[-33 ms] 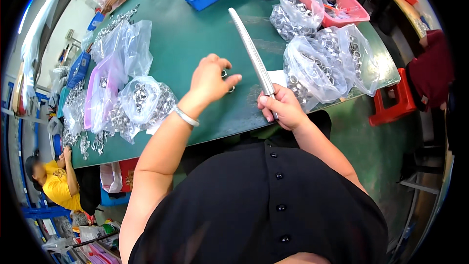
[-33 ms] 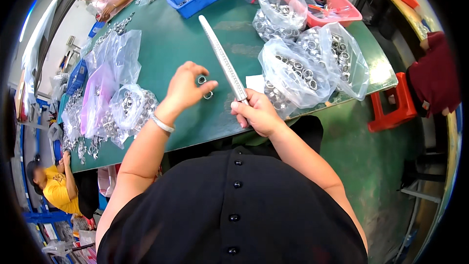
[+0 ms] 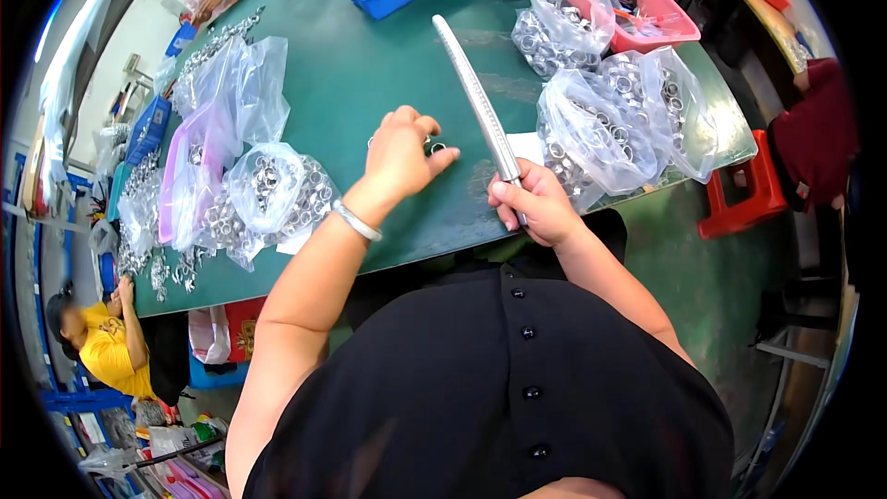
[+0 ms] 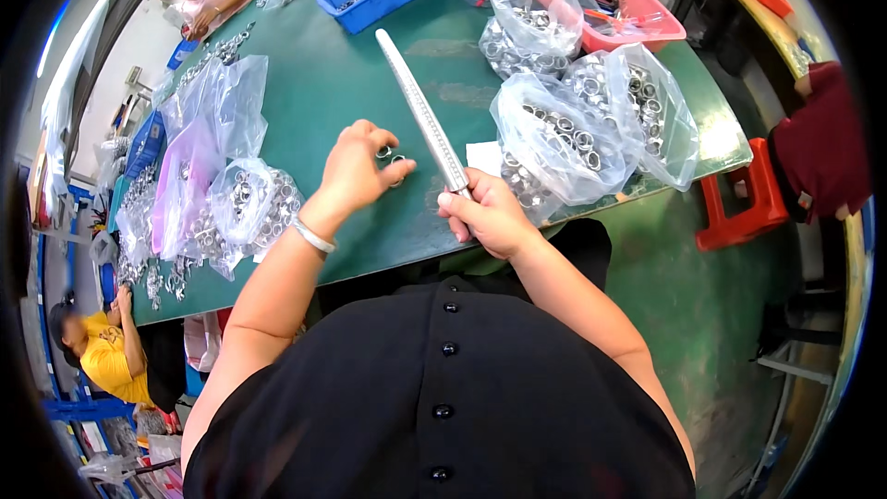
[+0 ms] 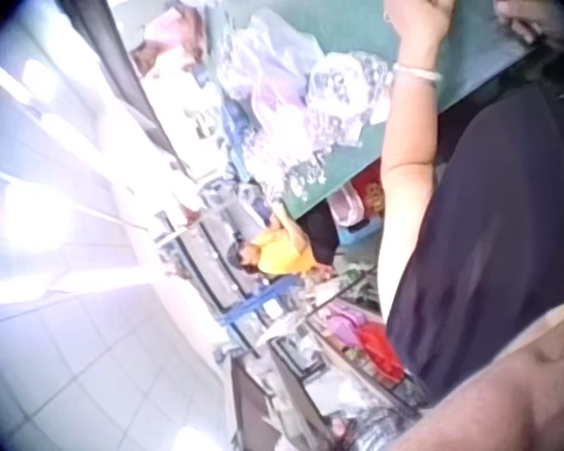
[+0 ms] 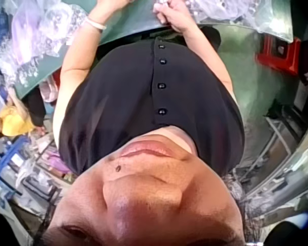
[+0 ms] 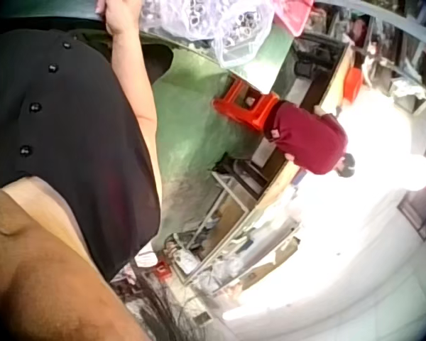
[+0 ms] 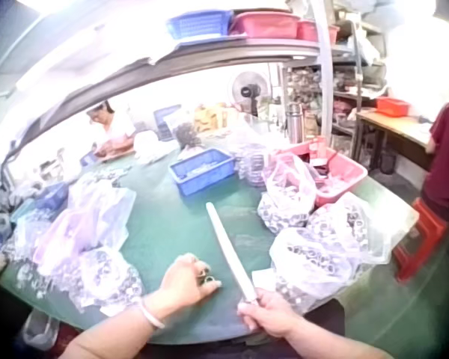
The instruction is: The person picks up metal rings from a table, slides them onto a measuring rod to check the size, and then places the rings into plastic bags.
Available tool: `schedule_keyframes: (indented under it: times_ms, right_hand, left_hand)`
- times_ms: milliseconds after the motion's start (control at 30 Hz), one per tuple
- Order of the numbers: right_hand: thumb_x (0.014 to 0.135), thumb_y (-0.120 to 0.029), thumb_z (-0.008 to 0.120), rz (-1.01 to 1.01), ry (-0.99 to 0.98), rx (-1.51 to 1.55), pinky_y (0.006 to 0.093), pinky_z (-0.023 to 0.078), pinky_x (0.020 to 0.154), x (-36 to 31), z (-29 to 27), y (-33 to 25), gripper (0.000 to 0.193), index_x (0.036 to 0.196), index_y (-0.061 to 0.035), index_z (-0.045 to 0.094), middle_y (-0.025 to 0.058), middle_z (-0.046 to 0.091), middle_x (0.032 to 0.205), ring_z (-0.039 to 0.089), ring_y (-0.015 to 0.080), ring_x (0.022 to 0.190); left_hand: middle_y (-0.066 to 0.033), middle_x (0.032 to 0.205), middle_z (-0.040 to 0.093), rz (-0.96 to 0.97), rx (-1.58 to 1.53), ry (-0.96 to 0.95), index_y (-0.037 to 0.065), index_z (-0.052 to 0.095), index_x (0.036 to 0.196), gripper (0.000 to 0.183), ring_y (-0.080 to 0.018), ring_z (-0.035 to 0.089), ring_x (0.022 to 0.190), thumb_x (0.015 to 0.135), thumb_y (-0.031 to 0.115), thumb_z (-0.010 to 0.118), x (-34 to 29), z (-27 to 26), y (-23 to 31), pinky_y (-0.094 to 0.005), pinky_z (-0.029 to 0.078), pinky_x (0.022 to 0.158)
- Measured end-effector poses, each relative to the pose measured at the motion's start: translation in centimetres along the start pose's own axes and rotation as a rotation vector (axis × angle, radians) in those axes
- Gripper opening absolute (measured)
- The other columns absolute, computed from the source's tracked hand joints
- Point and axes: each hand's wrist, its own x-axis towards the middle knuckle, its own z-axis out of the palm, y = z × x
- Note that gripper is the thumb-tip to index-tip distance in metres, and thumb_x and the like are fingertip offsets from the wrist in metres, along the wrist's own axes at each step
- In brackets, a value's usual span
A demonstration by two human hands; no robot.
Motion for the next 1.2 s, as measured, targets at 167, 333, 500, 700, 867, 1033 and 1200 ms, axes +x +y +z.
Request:
schedule_keyframes:
  times_ms: [167, 333, 500, 700, 867, 1033, 1200]
  right_hand:
    - [0.08, -0.008, 0.056, 0.004, -0.017, -0.036, 0.02, 0.036, 0.043, -0.1, 0.2, 0.0, 0.009, 0.083, -0.0033, 0.049, 0.0029, 0.053, 0.069, 0.045, 0.0073, 0.045]
    - [0.08, -0.009, 0.057, 0.041, -0.055, -0.126, 0.0201, 0.035, 0.042, 0.0, 0.1, 0.1, 0.011, 0.083, -0.0032, 0.048, 0.0022, 0.052, 0.066, 0.044, 0.0068, 0.044]
    - [0.081, -0.012, 0.059, 0.112, -0.124, -0.243, 0.0189, 0.033, 0.042, 0.1, 0.5, -0.6, 0.013, 0.081, -0.0052, 0.048, -0.0006, 0.05, 0.063, 0.042, 0.0044, 0.044]
    - [0.081, -0.013, 0.059, 0.125, -0.139, -0.299, 0.0182, 0.033, 0.041, 0.1, 0.7, -0.6, 0.012, 0.08, -0.0062, 0.049, -0.0026, 0.048, 0.063, 0.041, 0.0034, 0.044]
    - [0.081, -0.013, 0.059, 0.102, -0.123, -0.267, 0.0182, 0.033, 0.042, 0.0, 0.8, -0.6, 0.012, 0.08, -0.0057, 0.049, -0.0023, 0.048, 0.062, 0.042, 0.0038, 0.045]
    - [0.081, -0.012, 0.058, 0.107, -0.125, -0.268, 0.0182, 0.033, 0.042, 0.0, 0.7, -0.5, 0.012, 0.08, -0.0054, 0.048, -0.0021, 0.049, 0.063, 0.042, 0.0041, 0.045]
    - [0.081, -0.012, 0.058, 0.1, -0.138, -0.288, 0.0183, 0.034, 0.043, -0.1, 0.8, -0.7, 0.013, 0.08, -0.0054, 0.048, -0.0021, 0.048, 0.064, 0.042, 0.0041, 0.046]
  left_hand:
    - [-0.01, 0.09, 0.053, -0.021, -0.103, 0.015, 0.005, 0.061, 0.082, 0.02, -0.0268, 0.05, 0.085, 0.068, 0.015, 0.069, -0.5, 1.8, -0.9, -0.0348, 0.042, 0.075]
    - [-0.0067, 0.091, 0.057, -0.3, -1.178, 0.099, 0.006, 0.056, 0.096, 0.016, -0.0164, 0.053, 0.082, 0.081, 0.011, 0.058, 1.0, 0.7, -3.0, -0.0278, 0.043, 0.072]
    - [-0.0064, 0.095, 0.057, -0.16, -1.691, 0.22, 0.004, 0.05, 0.11, 0.023, -0.0136, 0.054, 0.085, 0.087, 0.008, 0.049, 2.0, -2.5, -5.1, -0.026, 0.044, 0.076]
    - [-0.0068, 0.098, 0.056, -0.02, -1.639, 0.087, 0.005, 0.044, 0.12, 0.034, -0.0145, 0.053, 0.092, 0.086, 0.007, 0.051, 1.8, -3.3, -5.3, -0.0287, 0.042, 0.082]
    - [-0.0071, 0.097, 0.057, -0.048, -1.606, 0.036, 0.005, 0.03, 0.128, 0.052, -0.0165, 0.053, 0.094, 0.082, 0.005, 0.056, 1.0, -1.1, -3.0, -0.0298, 0.042, 0.084]
    - [-0.007, 0.094, 0.059, -0.062, -1.658, 0.049, 0.004, 0.031, 0.127, 0.052, -0.017, 0.055, 0.094, 0.081, 0.003, 0.057, 0.5, -0.6, -2.0, -0.0299, 0.044, 0.083]
    - [-0.0065, 0.094, 0.059, -0.074, -1.657, 0.022, 0.004, 0.032, 0.127, 0.053, -0.0167, 0.055, 0.094, 0.081, 0.005, 0.058, 0.2, -0.8, -2.2, -0.0301, 0.043, 0.083]
